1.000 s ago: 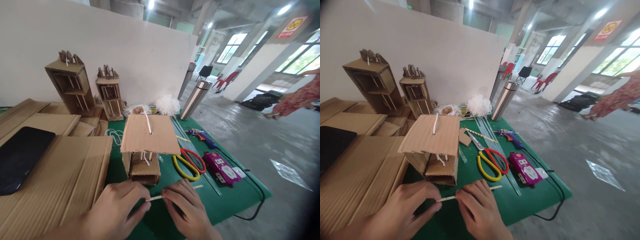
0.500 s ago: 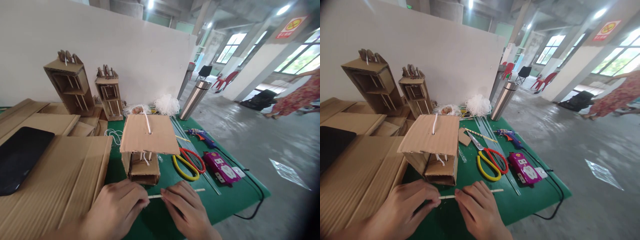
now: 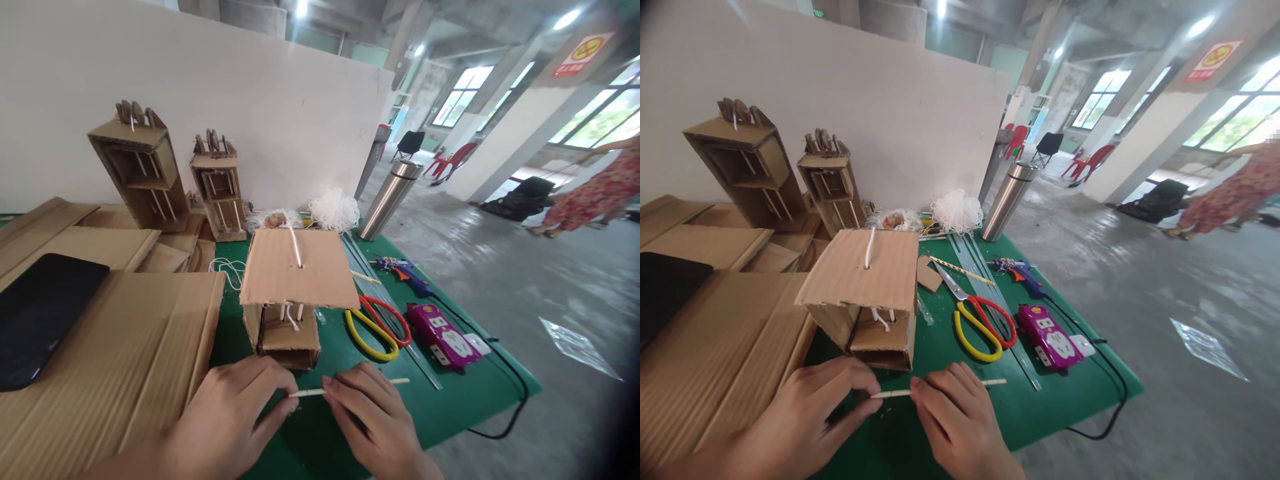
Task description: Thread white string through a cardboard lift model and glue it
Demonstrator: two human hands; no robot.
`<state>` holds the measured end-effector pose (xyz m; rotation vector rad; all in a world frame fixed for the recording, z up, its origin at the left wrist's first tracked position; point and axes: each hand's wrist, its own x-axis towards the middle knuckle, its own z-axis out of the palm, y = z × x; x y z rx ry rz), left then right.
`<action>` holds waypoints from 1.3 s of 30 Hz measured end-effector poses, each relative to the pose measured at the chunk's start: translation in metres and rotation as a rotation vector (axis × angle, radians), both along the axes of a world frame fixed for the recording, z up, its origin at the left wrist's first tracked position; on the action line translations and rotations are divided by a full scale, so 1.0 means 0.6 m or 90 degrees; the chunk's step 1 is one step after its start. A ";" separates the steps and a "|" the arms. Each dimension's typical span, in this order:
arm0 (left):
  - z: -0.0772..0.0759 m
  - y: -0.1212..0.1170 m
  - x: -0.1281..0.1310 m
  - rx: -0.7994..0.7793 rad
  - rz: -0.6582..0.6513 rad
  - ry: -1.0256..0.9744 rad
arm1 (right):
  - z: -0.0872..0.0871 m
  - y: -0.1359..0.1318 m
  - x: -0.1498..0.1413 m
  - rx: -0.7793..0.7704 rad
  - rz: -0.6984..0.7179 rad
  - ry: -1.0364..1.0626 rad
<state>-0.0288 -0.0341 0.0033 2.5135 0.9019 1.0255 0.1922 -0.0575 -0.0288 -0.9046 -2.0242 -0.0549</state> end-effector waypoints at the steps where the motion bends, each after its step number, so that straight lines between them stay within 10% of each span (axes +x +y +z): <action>1: 0.001 0.000 0.000 0.000 -0.006 -0.003 | 0.000 0.000 0.000 -0.001 0.002 0.001; 39: 0.006 0.001 -0.001 -0.010 -0.006 -0.022 | 0.002 -0.006 0.001 -0.045 0.017 0.013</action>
